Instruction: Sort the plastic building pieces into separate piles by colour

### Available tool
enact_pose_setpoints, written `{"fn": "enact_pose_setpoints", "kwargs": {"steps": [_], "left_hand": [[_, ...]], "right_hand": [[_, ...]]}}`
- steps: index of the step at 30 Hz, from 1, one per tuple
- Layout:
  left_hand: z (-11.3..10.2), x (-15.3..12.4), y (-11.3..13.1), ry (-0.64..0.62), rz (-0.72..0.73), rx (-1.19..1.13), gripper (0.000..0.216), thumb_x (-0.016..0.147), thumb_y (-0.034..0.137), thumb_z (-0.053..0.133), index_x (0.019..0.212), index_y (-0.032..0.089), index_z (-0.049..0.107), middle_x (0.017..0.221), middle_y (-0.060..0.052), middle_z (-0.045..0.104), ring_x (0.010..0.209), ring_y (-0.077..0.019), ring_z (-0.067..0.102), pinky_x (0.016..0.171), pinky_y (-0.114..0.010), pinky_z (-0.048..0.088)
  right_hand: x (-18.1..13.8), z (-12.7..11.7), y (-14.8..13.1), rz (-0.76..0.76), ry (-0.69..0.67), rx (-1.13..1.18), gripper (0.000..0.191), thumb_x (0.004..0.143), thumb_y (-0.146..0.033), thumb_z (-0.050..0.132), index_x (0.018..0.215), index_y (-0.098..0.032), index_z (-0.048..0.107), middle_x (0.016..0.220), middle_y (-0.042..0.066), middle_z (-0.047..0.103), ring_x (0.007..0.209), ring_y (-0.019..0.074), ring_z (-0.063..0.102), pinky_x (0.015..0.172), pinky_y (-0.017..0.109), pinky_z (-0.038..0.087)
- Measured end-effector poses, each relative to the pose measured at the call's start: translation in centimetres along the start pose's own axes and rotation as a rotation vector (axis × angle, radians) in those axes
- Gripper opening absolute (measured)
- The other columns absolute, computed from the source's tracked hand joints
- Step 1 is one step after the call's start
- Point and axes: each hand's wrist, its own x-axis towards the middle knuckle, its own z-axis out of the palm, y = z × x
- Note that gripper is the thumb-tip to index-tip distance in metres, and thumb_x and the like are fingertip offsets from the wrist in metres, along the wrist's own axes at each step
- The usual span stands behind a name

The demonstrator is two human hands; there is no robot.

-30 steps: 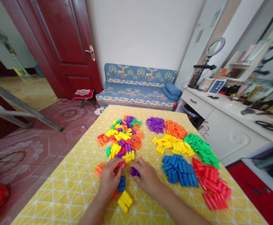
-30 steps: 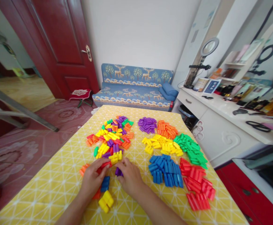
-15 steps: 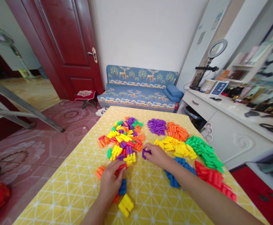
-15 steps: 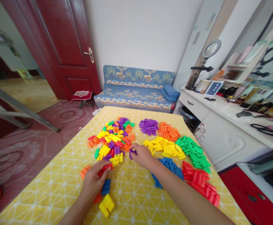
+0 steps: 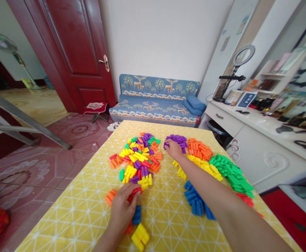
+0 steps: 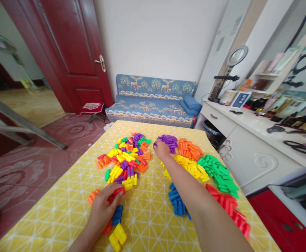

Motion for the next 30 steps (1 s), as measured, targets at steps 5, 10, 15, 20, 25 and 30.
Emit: {"fn": "enact_pose_setpoints", "kwargs": {"steps": [5,10,15,20,25,30], "left_hand": [[0.0,0.0,-0.2,-0.006,-0.01,0.006,0.021,0.086,0.029,0.055,0.099,0.022,0.07,0.101,-0.006,0.07,0.097,-0.0219,0.065,0.088,-0.037,0.053],[0.0,-0.1,-0.1,0.002,-0.015,0.026,0.022,0.085,0.028,0.055,0.099,0.022,0.07,0.102,-0.006,0.07,0.098,-0.0222,0.065,0.088,-0.038,0.053],[0.0,-0.1,0.0,0.015,-0.005,0.023,0.022,0.085,0.029,0.054,0.098,0.022,0.07,0.101,-0.007,0.071,0.097,-0.0228,0.065,0.087,-0.038,0.053],[0.0,-0.1,0.0,-0.003,-0.011,0.015,0.022,0.086,0.029,0.053,0.099,0.021,0.07,0.102,-0.009,0.07,0.097,-0.0234,0.065,0.088,-0.04,0.053],[0.0,-0.1,0.1,-0.001,-0.01,-0.008,0.021,0.086,0.027,0.053,0.1,0.021,0.069,0.103,-0.008,0.07,0.098,-0.0228,0.064,0.089,-0.04,0.052],[-0.3,0.2,0.6,-0.011,0.002,-0.039,0.019,0.087,0.029,0.054,0.096,0.021,0.069,0.099,-0.007,0.069,0.094,-0.0215,0.064,0.086,-0.038,0.052]], "right_hand": [[0.1,1.2,-0.8,0.02,0.004,-0.072,0.028,0.087,-0.02,0.05,0.114,-0.019,0.058,0.106,0.009,0.065,0.094,0.0198,0.064,0.075,0.026,0.044],[-0.8,1.2,-0.7,-0.023,-0.002,-0.137,0.03,0.089,-0.025,0.05,0.118,-0.021,0.057,0.122,0.011,0.054,0.093,0.0205,0.063,0.073,0.027,0.044],[-1.5,0.9,-0.9,-0.08,-0.051,-0.139,0.024,0.09,-0.021,0.047,0.107,-0.02,0.064,0.11,0.01,0.06,0.092,0.0201,0.062,0.073,0.027,0.043],[-3.8,-0.5,-3.1,-0.118,-0.006,-0.053,0.032,0.091,-0.02,0.042,0.119,-0.022,0.059,0.115,0.007,0.061,0.096,0.0178,0.062,0.075,0.024,0.043],[-9.2,-0.5,-7.0,-0.249,-0.093,0.046,0.024,0.091,-0.039,0.048,0.088,-0.026,0.068,0.089,0.0,0.07,0.085,0.0149,0.063,0.07,0.022,0.041],[-12.6,1.1,-9.7,-0.262,-0.139,0.126,0.03,0.073,-0.051,0.068,0.083,-0.023,0.068,0.086,0.004,0.07,0.078,0.019,0.063,0.066,0.026,0.042]]}}
